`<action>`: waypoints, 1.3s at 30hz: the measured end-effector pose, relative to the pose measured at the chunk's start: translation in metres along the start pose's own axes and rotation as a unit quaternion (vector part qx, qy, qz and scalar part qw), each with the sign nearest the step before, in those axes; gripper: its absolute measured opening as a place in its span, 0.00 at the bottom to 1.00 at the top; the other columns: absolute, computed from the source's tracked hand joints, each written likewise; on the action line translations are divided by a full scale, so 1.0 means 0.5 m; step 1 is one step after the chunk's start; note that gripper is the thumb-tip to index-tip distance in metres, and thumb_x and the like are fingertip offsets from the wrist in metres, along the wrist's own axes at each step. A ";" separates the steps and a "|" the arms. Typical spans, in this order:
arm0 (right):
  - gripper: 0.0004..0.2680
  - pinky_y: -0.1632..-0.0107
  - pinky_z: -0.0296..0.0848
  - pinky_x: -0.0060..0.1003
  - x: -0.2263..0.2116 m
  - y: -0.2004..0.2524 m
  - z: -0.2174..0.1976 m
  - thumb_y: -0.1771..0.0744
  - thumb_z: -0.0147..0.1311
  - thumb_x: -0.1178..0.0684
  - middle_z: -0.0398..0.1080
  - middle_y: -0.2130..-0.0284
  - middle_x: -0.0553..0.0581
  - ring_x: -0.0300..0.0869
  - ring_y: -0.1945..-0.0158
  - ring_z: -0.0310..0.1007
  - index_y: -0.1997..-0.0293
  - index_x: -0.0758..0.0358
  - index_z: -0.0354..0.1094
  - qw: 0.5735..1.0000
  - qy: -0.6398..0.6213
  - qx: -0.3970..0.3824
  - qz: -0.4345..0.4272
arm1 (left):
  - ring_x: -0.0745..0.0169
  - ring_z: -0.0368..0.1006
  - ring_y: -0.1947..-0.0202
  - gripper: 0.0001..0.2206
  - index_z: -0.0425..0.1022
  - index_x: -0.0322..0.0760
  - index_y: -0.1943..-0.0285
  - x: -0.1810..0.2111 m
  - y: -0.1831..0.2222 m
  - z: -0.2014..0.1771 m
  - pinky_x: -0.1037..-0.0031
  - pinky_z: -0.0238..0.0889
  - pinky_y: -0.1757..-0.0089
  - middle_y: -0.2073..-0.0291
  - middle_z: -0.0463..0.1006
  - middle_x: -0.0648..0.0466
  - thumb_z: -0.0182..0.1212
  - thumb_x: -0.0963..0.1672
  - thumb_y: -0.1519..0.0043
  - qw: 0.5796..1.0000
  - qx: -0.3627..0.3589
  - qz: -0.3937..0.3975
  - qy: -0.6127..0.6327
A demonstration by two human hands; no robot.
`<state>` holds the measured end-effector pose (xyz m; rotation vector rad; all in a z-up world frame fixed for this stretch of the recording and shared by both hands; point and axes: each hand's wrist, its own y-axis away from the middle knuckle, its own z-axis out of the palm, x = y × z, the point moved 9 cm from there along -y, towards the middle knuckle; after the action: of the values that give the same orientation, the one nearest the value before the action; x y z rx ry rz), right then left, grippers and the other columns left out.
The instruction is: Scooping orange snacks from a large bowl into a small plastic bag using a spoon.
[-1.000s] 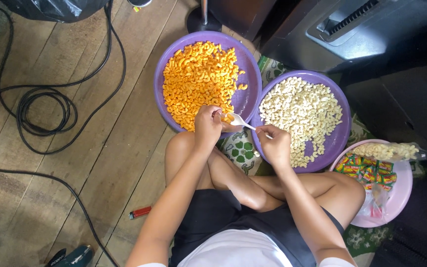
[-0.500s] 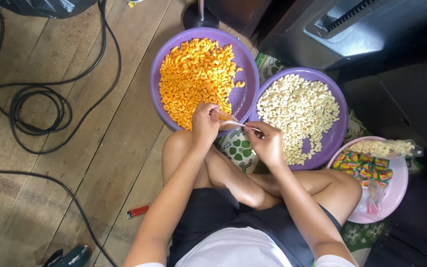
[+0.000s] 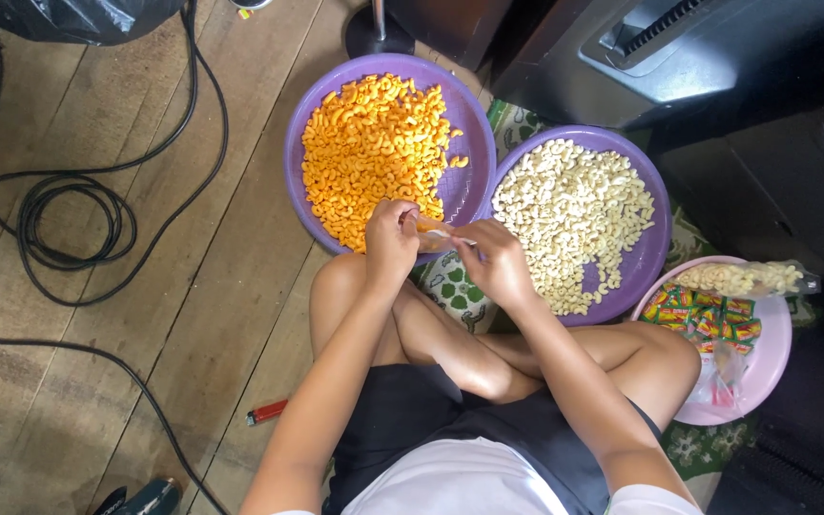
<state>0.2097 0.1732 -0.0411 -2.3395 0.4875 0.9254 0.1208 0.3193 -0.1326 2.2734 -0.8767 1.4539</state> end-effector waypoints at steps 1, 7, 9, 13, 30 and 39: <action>0.03 0.62 0.75 0.47 -0.004 -0.002 -0.002 0.35 0.60 0.63 0.78 0.70 0.61 0.58 0.67 0.77 0.62 0.63 0.79 1.000 0.000 0.001 0.000 | 0.40 0.75 0.66 0.03 0.79 0.38 0.63 -0.001 0.001 0.001 0.60 0.70 0.61 0.72 0.73 0.45 0.61 0.39 0.41 1.000 -0.001 0.001 0.000; 0.03 0.62 0.75 0.45 -0.015 -0.007 -0.020 0.34 0.60 0.61 0.77 0.69 0.59 0.55 0.67 0.76 0.62 0.62 0.79 1.000 0.012 0.026 -0.006 | 0.41 0.76 0.66 0.03 0.80 0.38 0.63 -0.004 -0.001 -0.001 0.61 0.70 0.61 0.71 0.74 0.46 0.61 0.39 0.41 1.000 0.004 0.004 0.002; 0.02 0.62 0.75 0.48 -0.021 -0.012 -0.010 0.35 0.62 0.62 0.76 0.70 0.61 0.57 0.67 0.76 0.64 0.63 0.79 0.999 0.044 0.001 -0.029 | 0.42 0.76 0.66 0.03 0.80 0.39 0.63 -0.004 -0.001 0.002 0.62 0.71 0.61 0.71 0.74 0.47 0.62 0.39 0.41 1.000 0.007 0.009 -0.002; 0.01 0.61 0.75 0.47 -0.001 -0.002 -0.023 0.35 0.62 0.62 0.76 0.71 0.60 0.56 0.68 0.76 0.65 0.63 0.79 0.998 0.053 0.012 -0.037 | 0.43 0.76 0.66 0.04 0.79 0.40 0.64 -0.007 -0.001 0.004 0.62 0.71 0.61 0.72 0.74 0.48 0.61 0.39 0.42 1.000 0.013 0.010 -0.009; 0.04 0.64 0.77 0.38 0.383 -0.069 -0.044 0.38 0.61 0.59 0.78 0.75 0.55 0.49 0.71 0.80 0.69 0.56 0.82 0.951 0.173 0.197 0.166 | 0.42 0.77 0.65 0.04 0.80 0.36 0.61 0.009 -0.006 -0.017 0.62 0.71 0.62 0.70 0.75 0.45 0.61 0.38 0.41 0.999 0.003 -0.028 0.016; 0.05 0.59 0.74 0.40 0.456 -0.027 0.013 0.38 0.59 0.56 0.79 0.73 0.50 0.46 0.66 0.80 0.72 0.52 0.81 0.929 0.077 0.197 0.304 | 0.46 0.77 0.67 0.03 0.80 0.35 0.61 0.010 -0.008 -0.015 0.65 0.72 0.64 0.70 0.74 0.47 0.61 0.38 0.40 0.999 -0.005 -0.041 0.021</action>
<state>0.3717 0.1601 -0.2016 -1.9147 1.3836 0.8015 0.1194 0.3247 -0.1245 2.2344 -0.7681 1.4533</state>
